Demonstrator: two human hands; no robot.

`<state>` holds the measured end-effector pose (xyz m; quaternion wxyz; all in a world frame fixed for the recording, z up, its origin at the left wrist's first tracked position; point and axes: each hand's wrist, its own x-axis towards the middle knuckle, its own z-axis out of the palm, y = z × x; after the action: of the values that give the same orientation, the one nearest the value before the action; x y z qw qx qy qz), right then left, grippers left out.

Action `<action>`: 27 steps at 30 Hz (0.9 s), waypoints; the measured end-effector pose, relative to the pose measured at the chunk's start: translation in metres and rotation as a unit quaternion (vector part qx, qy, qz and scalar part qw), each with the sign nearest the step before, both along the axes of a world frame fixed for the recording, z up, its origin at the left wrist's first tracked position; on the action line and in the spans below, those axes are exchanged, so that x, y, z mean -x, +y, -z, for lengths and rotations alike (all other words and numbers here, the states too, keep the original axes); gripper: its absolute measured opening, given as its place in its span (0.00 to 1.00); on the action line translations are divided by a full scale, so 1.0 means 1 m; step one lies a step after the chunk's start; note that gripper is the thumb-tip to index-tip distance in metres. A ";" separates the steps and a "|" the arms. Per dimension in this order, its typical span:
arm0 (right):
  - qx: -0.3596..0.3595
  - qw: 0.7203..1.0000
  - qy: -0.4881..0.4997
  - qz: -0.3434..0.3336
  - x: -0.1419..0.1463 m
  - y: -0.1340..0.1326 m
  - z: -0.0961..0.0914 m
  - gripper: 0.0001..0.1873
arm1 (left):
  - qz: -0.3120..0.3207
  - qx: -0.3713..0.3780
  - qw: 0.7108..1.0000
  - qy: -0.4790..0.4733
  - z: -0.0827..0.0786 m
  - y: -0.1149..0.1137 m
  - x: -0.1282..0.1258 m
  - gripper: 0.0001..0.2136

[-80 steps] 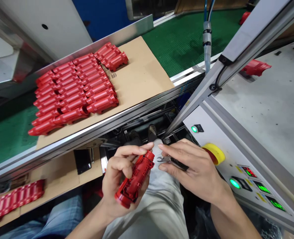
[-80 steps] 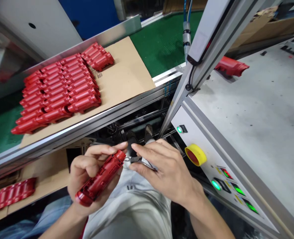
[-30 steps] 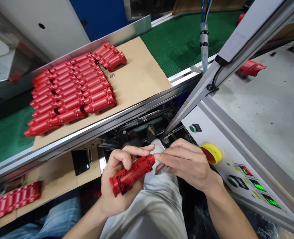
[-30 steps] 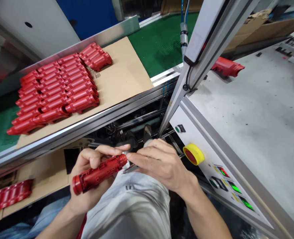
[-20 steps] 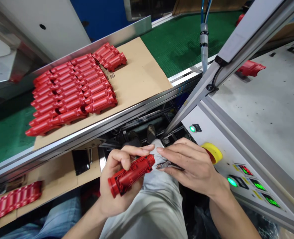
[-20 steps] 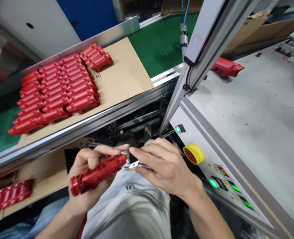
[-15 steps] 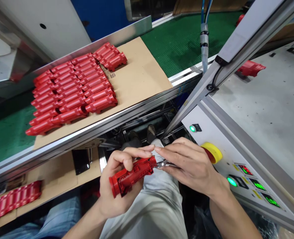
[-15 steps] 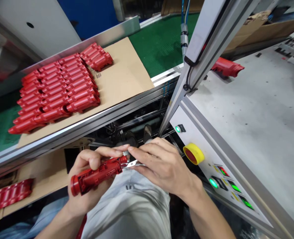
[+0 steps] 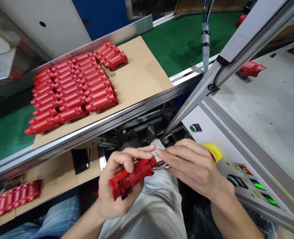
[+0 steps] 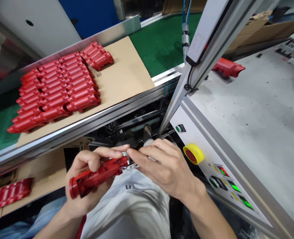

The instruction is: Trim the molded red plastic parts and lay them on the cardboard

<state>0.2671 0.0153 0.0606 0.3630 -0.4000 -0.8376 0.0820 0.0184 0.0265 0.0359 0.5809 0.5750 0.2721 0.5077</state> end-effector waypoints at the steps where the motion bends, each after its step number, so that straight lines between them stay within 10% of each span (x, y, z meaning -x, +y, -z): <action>1: 0.001 1.000 -0.002 0.000 0.000 0.000 0.000 0.21 | 0.001 0.000 1.000 0.001 0.000 0.000 0.000 0.15; 27: 0.019 0.997 0.078 0.011 0.001 -0.006 0.015 0.24 | -0.020 0.056 0.998 -0.028 0.002 0.001 -0.001 0.13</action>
<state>0.2663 0.0094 0.0457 0.4203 -0.4086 -0.8005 0.1249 0.0199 0.0276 0.0343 0.6090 0.5215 0.2951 0.5196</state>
